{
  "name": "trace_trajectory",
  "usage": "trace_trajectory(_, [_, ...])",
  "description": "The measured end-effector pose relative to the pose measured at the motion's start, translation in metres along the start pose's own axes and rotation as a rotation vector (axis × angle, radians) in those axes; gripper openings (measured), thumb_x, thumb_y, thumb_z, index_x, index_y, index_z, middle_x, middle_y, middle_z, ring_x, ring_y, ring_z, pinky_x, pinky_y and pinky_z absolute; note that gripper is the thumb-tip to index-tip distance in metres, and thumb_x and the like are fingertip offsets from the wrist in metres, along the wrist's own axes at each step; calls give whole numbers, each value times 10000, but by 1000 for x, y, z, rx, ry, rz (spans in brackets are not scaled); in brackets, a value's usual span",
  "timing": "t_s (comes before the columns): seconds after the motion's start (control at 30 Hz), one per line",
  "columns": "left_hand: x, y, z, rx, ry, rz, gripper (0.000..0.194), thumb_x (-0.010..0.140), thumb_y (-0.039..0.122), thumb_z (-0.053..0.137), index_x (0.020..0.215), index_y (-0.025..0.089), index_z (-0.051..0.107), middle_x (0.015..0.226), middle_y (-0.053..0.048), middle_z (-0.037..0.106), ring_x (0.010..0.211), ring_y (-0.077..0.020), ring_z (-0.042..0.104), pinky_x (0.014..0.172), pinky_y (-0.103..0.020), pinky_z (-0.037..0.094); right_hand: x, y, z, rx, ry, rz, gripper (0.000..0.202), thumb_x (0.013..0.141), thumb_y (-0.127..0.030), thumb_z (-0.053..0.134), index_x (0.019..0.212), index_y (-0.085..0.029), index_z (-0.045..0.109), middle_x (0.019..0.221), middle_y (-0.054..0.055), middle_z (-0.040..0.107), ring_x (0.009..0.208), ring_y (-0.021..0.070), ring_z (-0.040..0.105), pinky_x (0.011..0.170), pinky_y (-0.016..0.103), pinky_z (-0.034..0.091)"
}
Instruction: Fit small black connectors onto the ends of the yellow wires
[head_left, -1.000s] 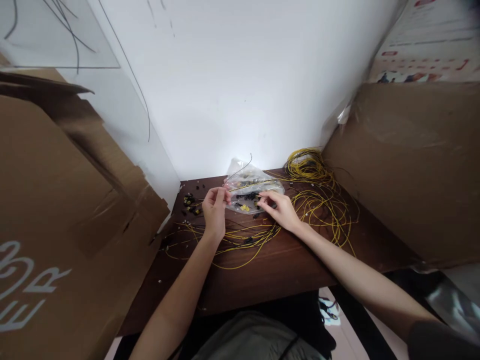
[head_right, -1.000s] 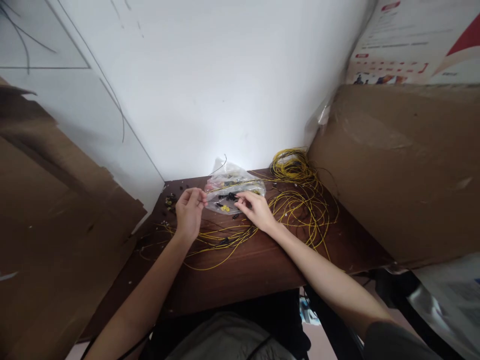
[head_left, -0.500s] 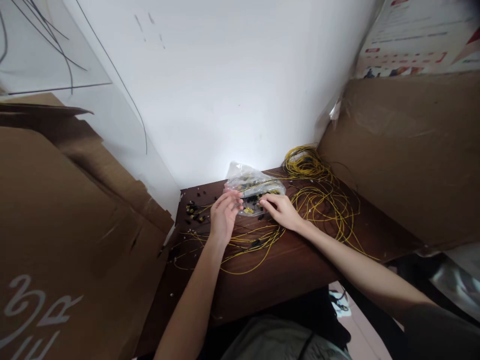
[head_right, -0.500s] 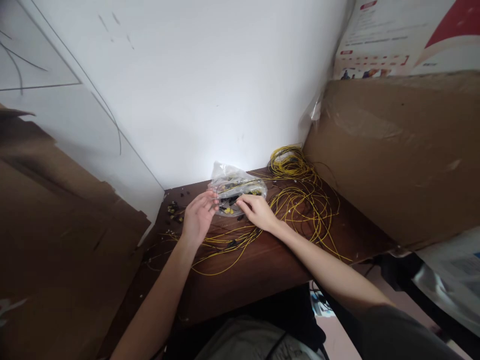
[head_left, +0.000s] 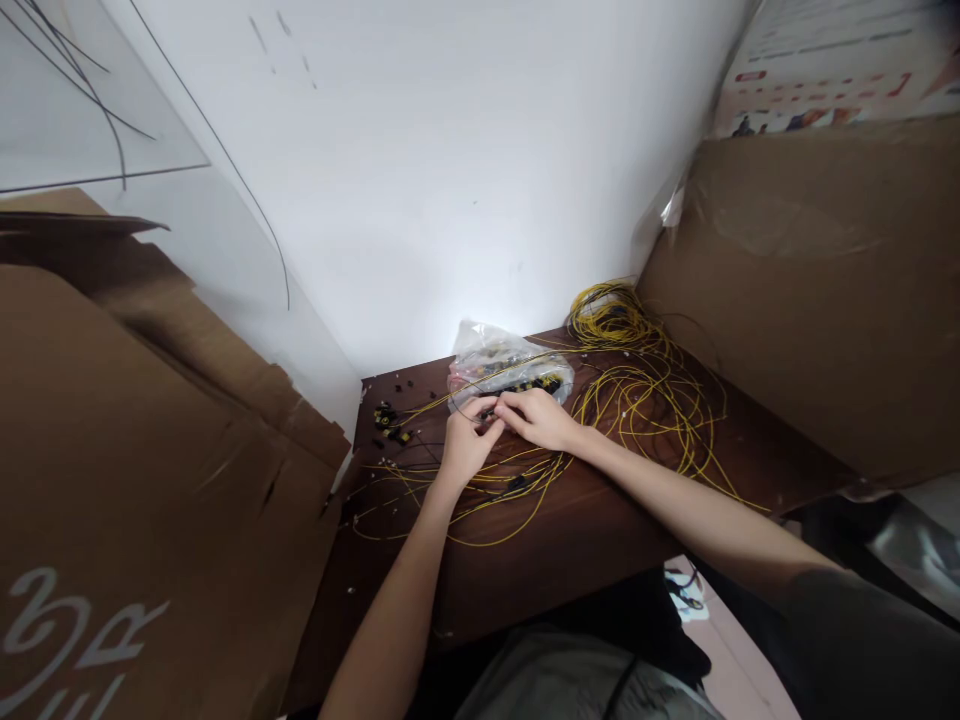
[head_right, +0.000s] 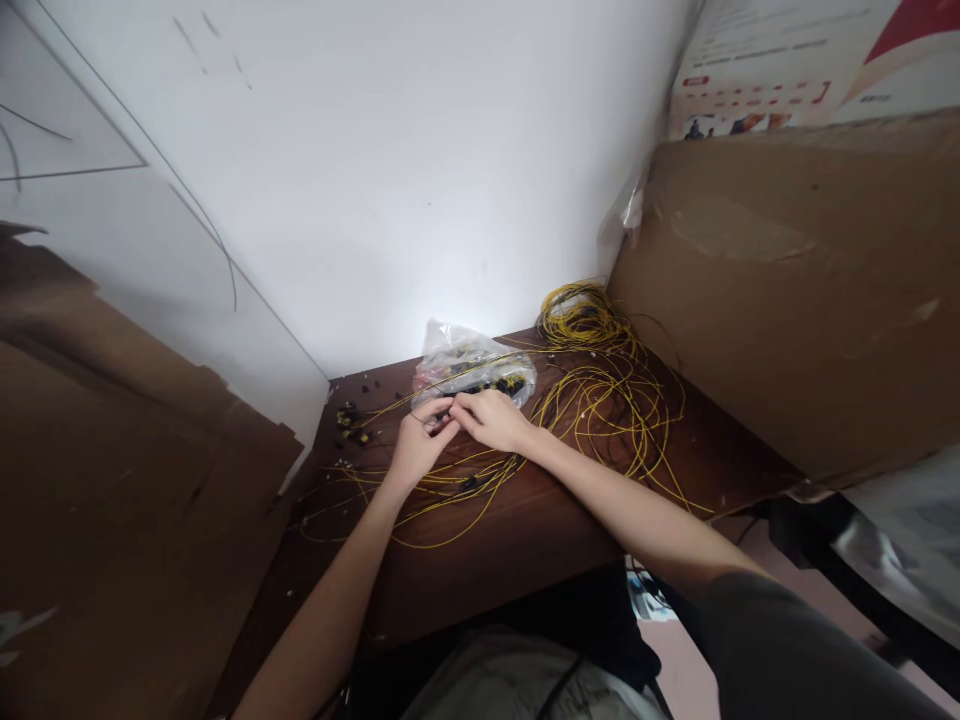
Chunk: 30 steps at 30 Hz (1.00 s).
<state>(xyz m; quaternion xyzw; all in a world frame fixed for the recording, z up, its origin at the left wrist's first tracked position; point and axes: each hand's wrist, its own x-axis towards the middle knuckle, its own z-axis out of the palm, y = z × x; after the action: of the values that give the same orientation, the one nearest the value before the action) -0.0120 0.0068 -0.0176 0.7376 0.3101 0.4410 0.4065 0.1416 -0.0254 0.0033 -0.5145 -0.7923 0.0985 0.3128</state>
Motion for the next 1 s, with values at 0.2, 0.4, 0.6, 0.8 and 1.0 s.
trace_trajectory(0.2, [-2, -4, -4, 145, -86, 99, 202, 751, 202, 607, 933, 180, 692, 768, -40, 614, 629, -110, 522, 551, -200, 421, -8, 6, 2, -16, -60, -37, 300, 924, -308, 360, 712, -172, 523, 572, -8, 537, 524, 107, 484, 550, 214, 281])
trace_trajectory(0.4, [-2, -2, -8, 119, -68, 93, 168, 750, 234, 618, 884, 179, 704, 796, -47, 630, 633, -114, 531, 570, -213, 420, -10, 9, -4, -21, -57, -92, 294, 926, -303, 362, 753, -165, 556, 602, 3, 557, 544, 110, 493, 571, 215, 291])
trace_trajectory(0.6, [-2, 5, -14, 151, -47, 85, 147, 756, 248, 614, 853, 195, 711, 772, -46, 631, 681, -139, 552, 600, -231, 419, -13, 7, -7, -58, -63, -139, 301, 923, -306, 363, 760, -166, 575, 604, 9, 554, 559, 123, 496, 577, 221, 295])
trace_trajectory(0.8, [-1, 12, -18, 183, -79, 143, 142, 751, 259, 629, 851, 228, 725, 787, -49, 654, 726, -165, 577, 689, -274, 432, -12, 7, -12, -95, -72, -153, 300, 919, -301, 372, 749, -172, 583, 625, 19, 583, 580, 133, 520, 583, 231, 299])
trace_trajectory(1.0, [-2, 9, -19, 316, -81, 172, 132, 748, 268, 633, 839, 234, 721, 805, -52, 653, 746, -169, 570, 634, -258, 424, -13, 9, -18, -103, -96, -176, 317, 916, -324, 385, 735, -186, 606, 679, 20, 616, 611, 130, 538, 594, 238, 311])
